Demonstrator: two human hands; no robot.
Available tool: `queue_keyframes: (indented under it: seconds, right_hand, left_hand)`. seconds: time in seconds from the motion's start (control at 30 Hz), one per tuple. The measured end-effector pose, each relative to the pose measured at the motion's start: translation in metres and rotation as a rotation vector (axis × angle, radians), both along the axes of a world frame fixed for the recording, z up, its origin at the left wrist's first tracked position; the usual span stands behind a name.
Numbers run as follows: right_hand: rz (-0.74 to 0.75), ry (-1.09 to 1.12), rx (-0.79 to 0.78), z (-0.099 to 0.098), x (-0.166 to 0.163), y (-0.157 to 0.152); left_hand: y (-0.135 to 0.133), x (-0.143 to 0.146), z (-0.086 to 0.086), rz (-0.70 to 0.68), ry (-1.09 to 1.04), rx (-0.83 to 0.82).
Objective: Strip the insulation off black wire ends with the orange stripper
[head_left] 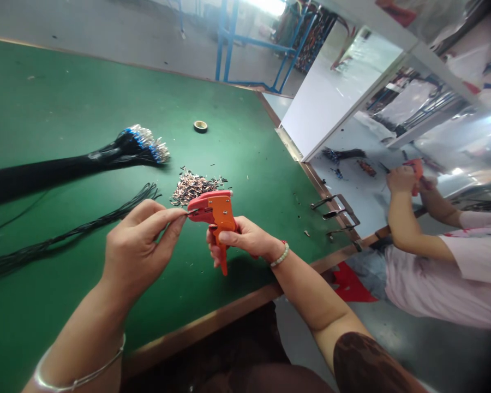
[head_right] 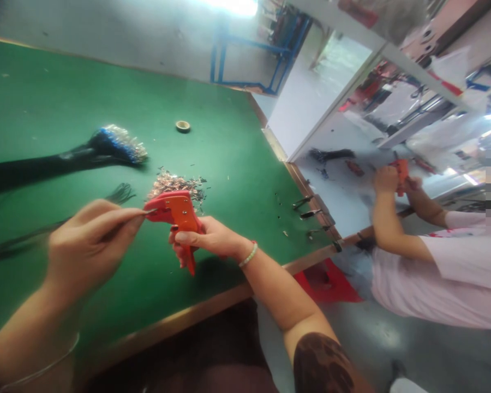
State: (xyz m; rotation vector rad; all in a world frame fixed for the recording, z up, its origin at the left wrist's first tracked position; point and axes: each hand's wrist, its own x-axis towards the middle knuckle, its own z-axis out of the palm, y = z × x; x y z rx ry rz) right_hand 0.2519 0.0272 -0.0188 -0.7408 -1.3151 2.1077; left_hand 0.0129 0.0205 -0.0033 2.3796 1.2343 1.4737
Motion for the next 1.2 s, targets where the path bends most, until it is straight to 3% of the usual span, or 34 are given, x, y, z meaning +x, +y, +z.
queue_keyframes:
  seconds: [0.5,0.73,0.83,1.07,1.2]
  right_hand:
    - [-0.043,-0.026,0.068,-0.008,-0.007,-0.005]
    - [-0.111,0.017,0.085,-0.010,-0.014,-0.007]
    - [-0.151,0.029,0.084,-0.011,-0.014,-0.006]
    - [-0.195,-0.048,0.076,-0.009,-0.017,-0.007]
    - [-0.244,-0.041,0.056,-0.004,-0.020,-0.009]
  left_hand:
    - [0.000,-0.001,0.006,-0.032,-0.061,-0.050]
    - [0.003,-0.003,0.002,0.176,-0.136,0.036]
    - [0.004,-0.004,0.000,0.206,-0.145,0.040]
    - [0.005,0.000,-0.007,0.135,0.000,-0.051]
    - [0.002,0.002,-0.008,0.160,-0.032,-0.122]
